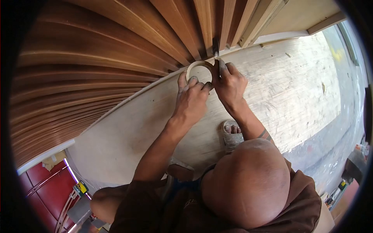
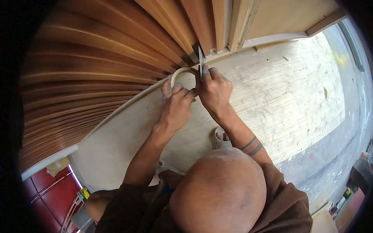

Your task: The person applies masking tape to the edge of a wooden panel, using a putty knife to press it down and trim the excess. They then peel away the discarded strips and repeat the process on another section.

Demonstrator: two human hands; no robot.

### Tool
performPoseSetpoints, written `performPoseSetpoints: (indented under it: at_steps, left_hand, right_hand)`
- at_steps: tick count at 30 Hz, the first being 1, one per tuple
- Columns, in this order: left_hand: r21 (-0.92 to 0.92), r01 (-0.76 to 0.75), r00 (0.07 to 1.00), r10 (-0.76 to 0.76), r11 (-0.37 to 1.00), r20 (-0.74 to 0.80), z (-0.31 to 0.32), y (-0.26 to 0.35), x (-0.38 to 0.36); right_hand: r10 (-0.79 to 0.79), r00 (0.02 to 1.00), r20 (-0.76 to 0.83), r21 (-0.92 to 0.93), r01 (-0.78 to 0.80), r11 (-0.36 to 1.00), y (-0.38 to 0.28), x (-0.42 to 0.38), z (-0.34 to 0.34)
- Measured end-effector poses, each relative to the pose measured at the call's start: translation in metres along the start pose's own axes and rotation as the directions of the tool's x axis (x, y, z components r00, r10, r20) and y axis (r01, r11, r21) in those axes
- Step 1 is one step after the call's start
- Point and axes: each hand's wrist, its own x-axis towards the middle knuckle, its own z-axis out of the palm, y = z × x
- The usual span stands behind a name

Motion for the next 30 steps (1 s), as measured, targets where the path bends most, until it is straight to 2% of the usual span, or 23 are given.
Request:
performPoseSetpoints:
  at_steps: [9,11,13,20,24,30]
  left_hand:
    - [-0.016,-0.018,0.999,0.019,1.000,0.031,-0.002,-0.004,0.002]
    - [-0.010,-0.010,1.000,0.010,1.000,-0.025,0.002,-0.006,0.002]
    - [-0.050,-0.022,0.999,0.021,0.998,-0.024,-0.002,-0.005,0.004]
    - [0.003,-0.044,0.999,0.044,0.999,0.013,-0.004,-0.007,0.003]
    - [-0.013,-0.053,0.998,0.052,0.998,-0.047,-0.002,-0.008,0.002]
    - [-0.053,-0.045,0.999,0.046,0.998,0.007,-0.002,-0.007,0.002]
  right_hand:
    - [-0.061,0.998,-0.017,-0.002,0.061,0.998,0.012,-0.003,-0.001]
    - [-0.086,0.996,-0.032,0.013,0.087,0.996,0.016,-0.005,-0.002]
    - [-0.084,0.996,-0.013,-0.017,0.084,0.996,0.012,-0.008,-0.003]
    - [-0.095,0.995,0.035,-0.004,0.095,0.995,0.013,-0.004,0.001]
    - [-0.142,0.989,-0.032,-0.015,0.142,0.990,0.012,0.001,0.002]
    - [-0.128,0.992,0.002,-0.029,0.128,0.991,0.012,-0.001,0.001]
